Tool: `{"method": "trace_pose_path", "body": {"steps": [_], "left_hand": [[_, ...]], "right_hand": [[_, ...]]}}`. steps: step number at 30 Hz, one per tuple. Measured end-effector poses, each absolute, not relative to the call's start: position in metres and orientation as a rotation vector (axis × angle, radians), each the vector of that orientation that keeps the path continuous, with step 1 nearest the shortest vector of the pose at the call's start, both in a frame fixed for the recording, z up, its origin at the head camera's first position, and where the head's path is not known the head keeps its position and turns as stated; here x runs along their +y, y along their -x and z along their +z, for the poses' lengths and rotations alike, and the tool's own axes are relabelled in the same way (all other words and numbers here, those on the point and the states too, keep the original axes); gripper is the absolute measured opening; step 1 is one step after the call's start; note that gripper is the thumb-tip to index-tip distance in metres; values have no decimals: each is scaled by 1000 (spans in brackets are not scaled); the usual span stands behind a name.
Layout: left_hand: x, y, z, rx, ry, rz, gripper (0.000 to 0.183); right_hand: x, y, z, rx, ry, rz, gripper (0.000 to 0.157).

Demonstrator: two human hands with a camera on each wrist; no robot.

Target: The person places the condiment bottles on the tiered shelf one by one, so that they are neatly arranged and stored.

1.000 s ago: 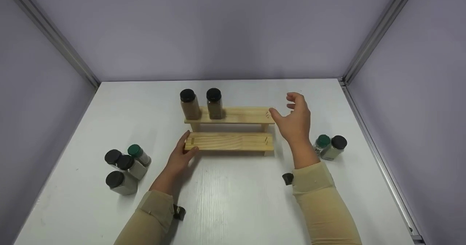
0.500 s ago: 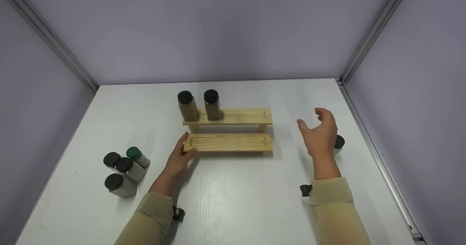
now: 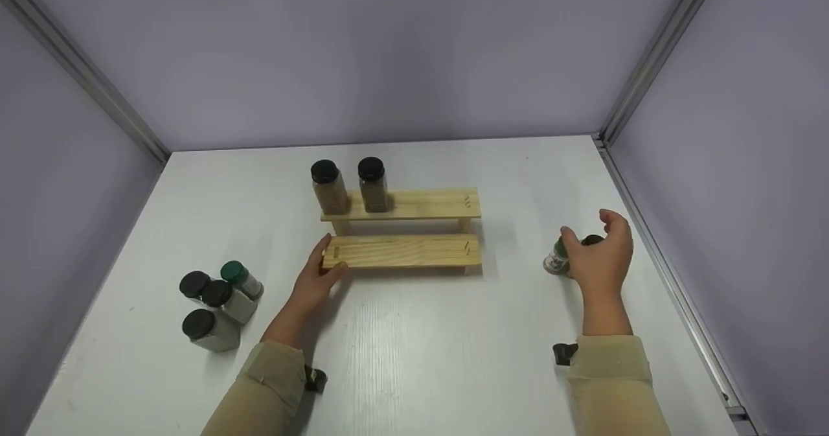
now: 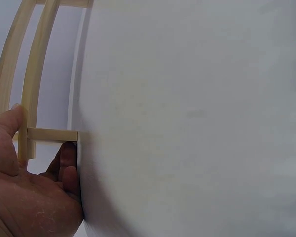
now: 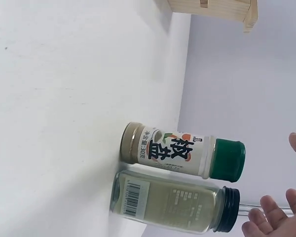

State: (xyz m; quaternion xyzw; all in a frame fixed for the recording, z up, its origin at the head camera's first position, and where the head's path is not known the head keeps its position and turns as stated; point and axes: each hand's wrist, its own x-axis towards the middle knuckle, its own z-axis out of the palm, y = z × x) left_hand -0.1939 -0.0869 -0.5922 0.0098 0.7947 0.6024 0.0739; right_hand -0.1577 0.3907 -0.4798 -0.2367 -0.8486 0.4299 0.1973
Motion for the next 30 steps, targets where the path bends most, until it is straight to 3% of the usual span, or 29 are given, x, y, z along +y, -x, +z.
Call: {"method": "trace_pose_path", "body": {"steps": [30], "left_hand": [[-85,190,-585,2338,17,1833,75]], "right_hand": [[421,149,-527,-2449,771,1391,85]]}}
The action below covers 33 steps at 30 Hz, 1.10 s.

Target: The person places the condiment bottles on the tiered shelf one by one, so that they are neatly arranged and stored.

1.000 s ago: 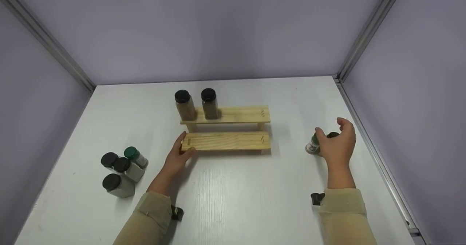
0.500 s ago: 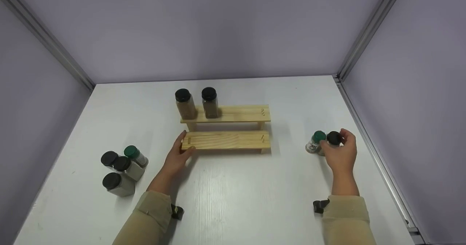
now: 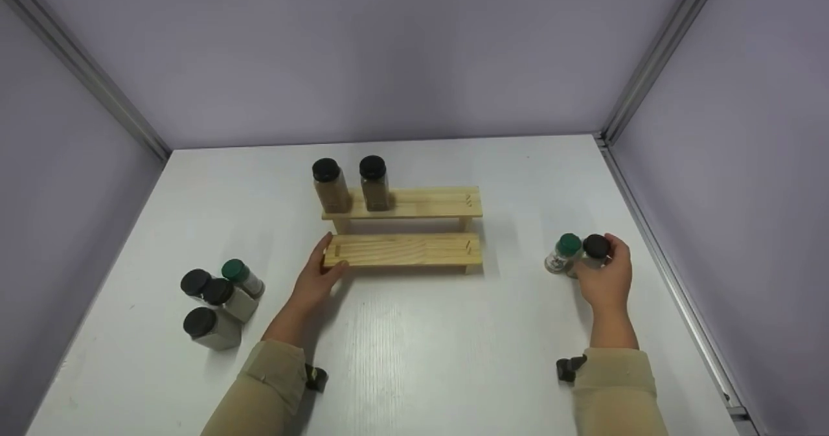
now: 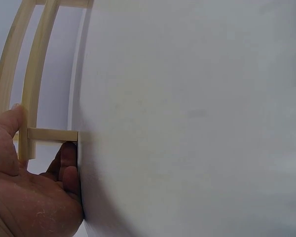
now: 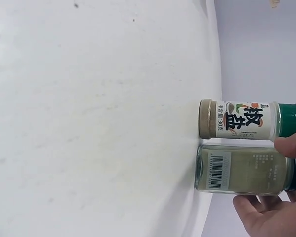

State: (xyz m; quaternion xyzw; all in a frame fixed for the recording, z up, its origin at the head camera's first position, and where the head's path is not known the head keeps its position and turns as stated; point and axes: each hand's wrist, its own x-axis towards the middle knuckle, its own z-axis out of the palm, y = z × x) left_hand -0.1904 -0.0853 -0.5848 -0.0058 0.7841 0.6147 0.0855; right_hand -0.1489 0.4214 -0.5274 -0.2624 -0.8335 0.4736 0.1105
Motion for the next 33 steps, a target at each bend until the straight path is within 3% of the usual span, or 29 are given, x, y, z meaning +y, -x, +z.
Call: {"method": "trace_pose_path", "body": {"steps": [20,33], "left_hand": [[-85,192,-586,2348,2,1828,75],[-86,193,-590,2391,-53,1821,76]], "right_hand": [[423,149,-534,-2449,835,1272,78],[423,143,-515,-2386,925,1225,76]]}}
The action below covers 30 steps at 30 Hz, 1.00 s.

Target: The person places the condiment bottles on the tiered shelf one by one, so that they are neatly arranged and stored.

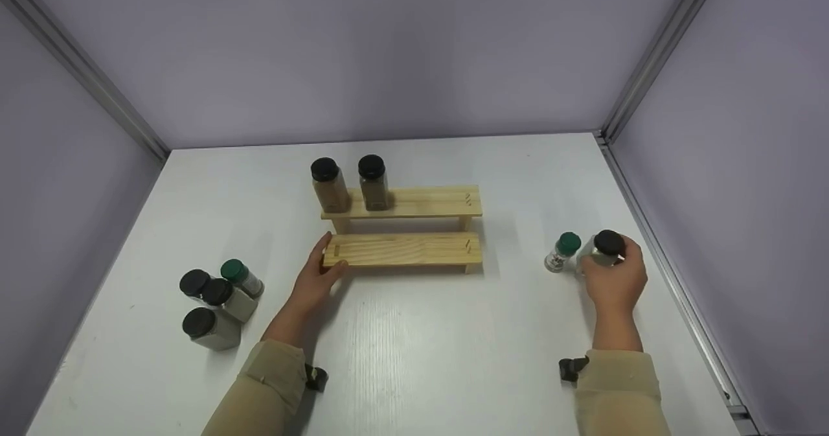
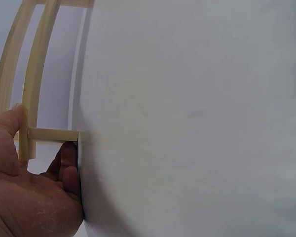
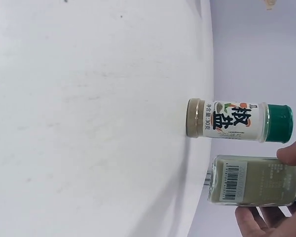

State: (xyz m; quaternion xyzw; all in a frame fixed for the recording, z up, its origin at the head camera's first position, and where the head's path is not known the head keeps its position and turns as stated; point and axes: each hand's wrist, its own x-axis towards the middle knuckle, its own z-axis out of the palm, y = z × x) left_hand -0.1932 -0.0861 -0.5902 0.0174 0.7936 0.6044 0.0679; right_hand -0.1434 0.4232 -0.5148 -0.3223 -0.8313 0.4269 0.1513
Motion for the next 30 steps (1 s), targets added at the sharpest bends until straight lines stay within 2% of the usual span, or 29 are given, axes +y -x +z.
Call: {"method": "trace_pose_path", "body": {"steps": [16,23,30], "left_hand": [[-87,192,-590,2394,-58,1826,76],[-86,191,-588,2366,2,1824,76],[-85,191,-588,2362,13,1828,76]], "right_hand": [[415,140,-471,-2248,1011,1292,77],[405,141,-460,-2188,920,1229,68],[397,147,-450,-2189,873,1248,66]]}}
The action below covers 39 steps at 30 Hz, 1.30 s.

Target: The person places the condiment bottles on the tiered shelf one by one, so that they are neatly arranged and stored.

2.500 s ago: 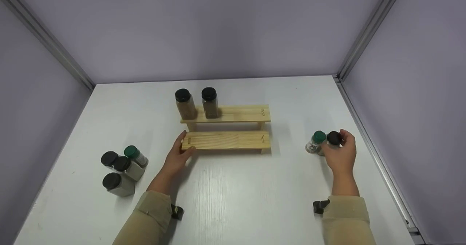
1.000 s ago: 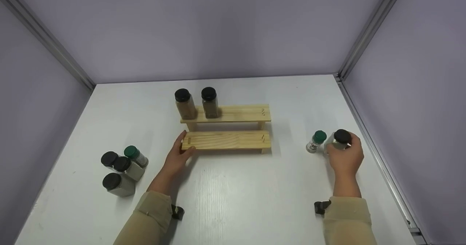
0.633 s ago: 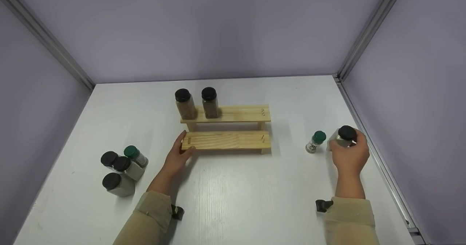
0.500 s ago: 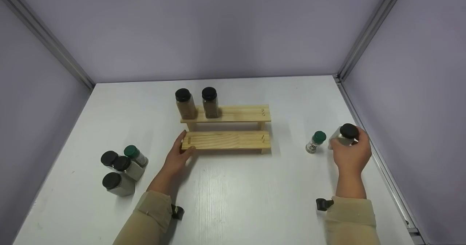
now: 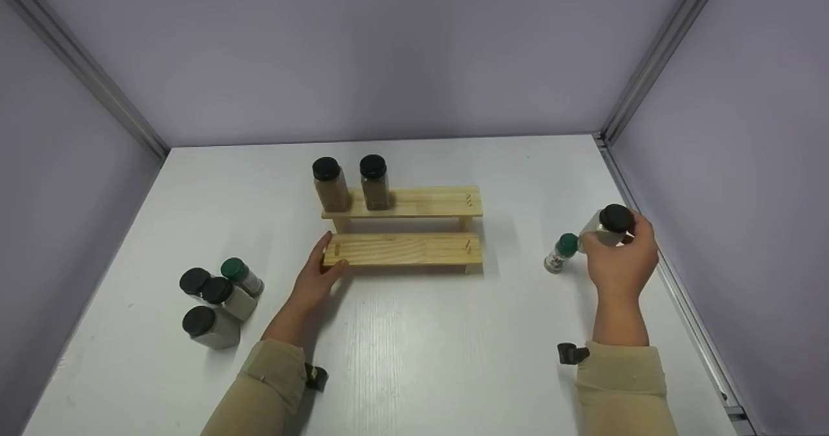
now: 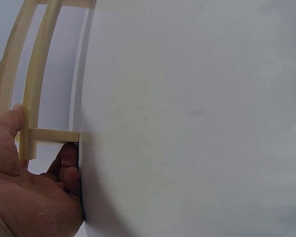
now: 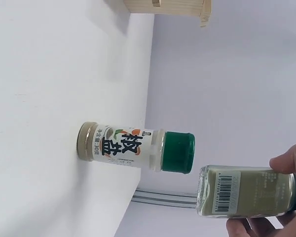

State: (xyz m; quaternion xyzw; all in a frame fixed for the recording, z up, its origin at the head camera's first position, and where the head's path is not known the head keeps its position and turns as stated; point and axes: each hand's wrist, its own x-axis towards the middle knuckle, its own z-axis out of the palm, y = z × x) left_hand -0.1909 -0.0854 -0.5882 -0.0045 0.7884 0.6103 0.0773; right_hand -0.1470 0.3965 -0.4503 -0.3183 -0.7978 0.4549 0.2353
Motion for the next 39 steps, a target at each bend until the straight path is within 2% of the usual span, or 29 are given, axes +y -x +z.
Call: {"method": "trace_pose_path", "body": {"steps": [13,21,39], "left_hand": [[-86,192,-588,2375,-33,1820,76],[-86,193,-588,2373,-41,1824,75],[-85,190,-589,2330,-9,1876,74]], "right_hand": [[377,162,-435,-2234,787,1280,67],[364,173,-432,-2227,631,1225,57],[318,192,-406,-2390,406,1187,59]]}}
